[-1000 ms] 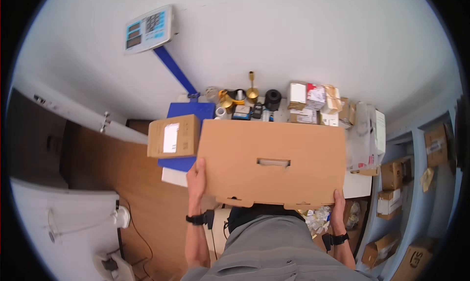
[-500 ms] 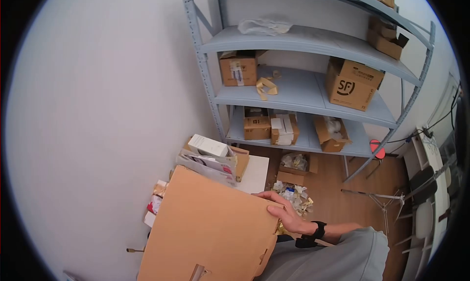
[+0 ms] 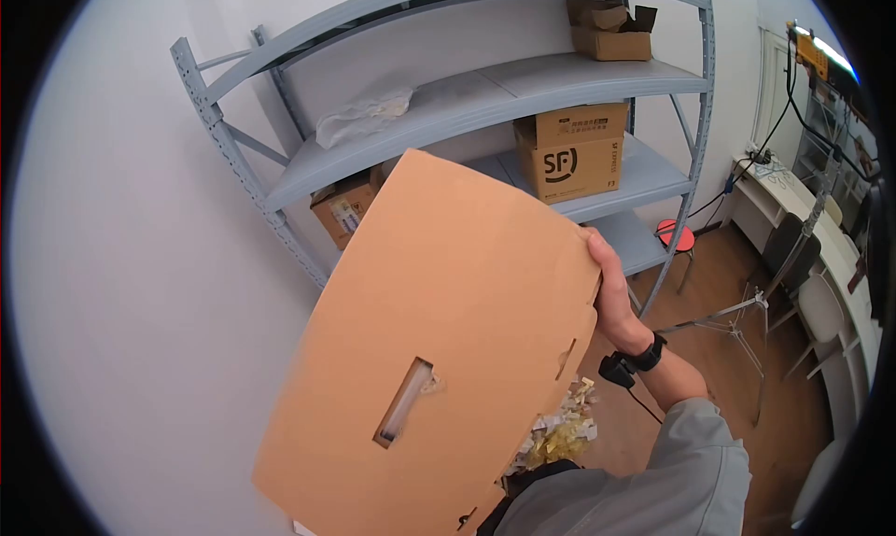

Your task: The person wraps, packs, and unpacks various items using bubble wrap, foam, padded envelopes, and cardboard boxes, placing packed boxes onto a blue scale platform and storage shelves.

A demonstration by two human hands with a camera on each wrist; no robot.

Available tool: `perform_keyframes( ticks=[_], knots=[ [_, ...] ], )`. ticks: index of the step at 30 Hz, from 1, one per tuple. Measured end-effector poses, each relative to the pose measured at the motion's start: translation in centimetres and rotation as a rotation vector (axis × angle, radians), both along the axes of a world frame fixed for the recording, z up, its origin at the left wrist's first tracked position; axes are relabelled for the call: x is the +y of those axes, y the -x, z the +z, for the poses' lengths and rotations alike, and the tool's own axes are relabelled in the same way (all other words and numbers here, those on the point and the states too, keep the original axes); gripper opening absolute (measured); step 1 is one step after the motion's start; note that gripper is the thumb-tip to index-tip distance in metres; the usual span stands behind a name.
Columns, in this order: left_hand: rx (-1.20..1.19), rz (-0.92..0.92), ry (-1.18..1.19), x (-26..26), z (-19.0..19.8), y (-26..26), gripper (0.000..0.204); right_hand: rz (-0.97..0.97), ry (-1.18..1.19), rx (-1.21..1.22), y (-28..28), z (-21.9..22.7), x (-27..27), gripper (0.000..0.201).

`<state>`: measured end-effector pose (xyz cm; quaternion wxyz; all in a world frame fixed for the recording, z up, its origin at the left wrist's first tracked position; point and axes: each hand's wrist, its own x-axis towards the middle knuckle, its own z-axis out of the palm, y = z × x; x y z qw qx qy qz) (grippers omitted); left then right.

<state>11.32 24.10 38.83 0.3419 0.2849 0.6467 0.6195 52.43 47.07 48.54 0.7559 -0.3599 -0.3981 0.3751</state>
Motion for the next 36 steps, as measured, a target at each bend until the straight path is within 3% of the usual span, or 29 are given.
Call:
perform_keyframes(
  ticks=[1, 3, 6, 8, 13, 15, 20, 24, 29, 33, 34, 36],
  knots=[
    [0.003, -0.011, -0.010, 1.8, -0.7, 0.0, 0.074, -0.018, -0.009, -0.012, -1.5, 0.7, 1.4, 0.049],
    [-0.197, -0.308, -0.075, 5.5, -2.0, 0.1, 0.074, -0.041, -0.027, -0.023, -4.3, 1.8, 3.9, 0.048],
    [-0.305, -0.346, -0.070, 9.9, -2.3, -1.2, 0.075, -0.081, -0.057, -0.129, -7.7, 3.4, 6.4, 0.053],
    [-0.327, -0.392, -0.135, 11.8, -1.8, -2.9, 0.074, -0.219, 0.059, -0.229, -9.1, 4.2, 6.7, 0.056],
    [-0.350, -0.414, -0.070, 14.3, -1.3, -4.6, 0.076, -0.313, -0.033, -0.140, -9.3, 6.3, 7.1, 0.043],
    [-0.309, -0.444, -0.124, 14.7, 1.2, -5.6, 0.076, -0.303, -0.060, -0.159, -11.6, 6.7, 7.9, 0.045],
    [-0.164, -0.503, -0.397, 17.9, 6.3, -6.9, 0.070, -0.268, -0.107, -0.126, -14.1, 14.4, 10.9, 0.050],
    [-0.197, -0.575, -0.366, 20.9, 16.9, -10.8, 0.078, -0.349, -0.091, -0.265, -17.1, 19.9, 16.0, 0.053],
    [-0.144, -0.736, -0.496, 25.5, 21.9, -14.9, 0.083, -0.307, -0.130, -0.226, -22.4, 23.1, 26.4, 0.055],
    [-0.080, -0.777, -0.396, 29.1, 23.8, -16.5, 0.087, -0.372, -0.153, -0.218, -25.1, 24.1, 32.9, 0.058],
    [-0.068, -0.771, -0.419, 30.0, 24.1, -17.0, 0.089, -0.447, -0.182, -0.275, -24.7, 23.9, 33.1, 0.058],
    [-0.064, -0.770, -0.430, 31.6, 24.8, -18.0, 0.092, -0.396, -0.170, -0.317, -23.9, 24.3, 33.2, 0.060]
  ],
)
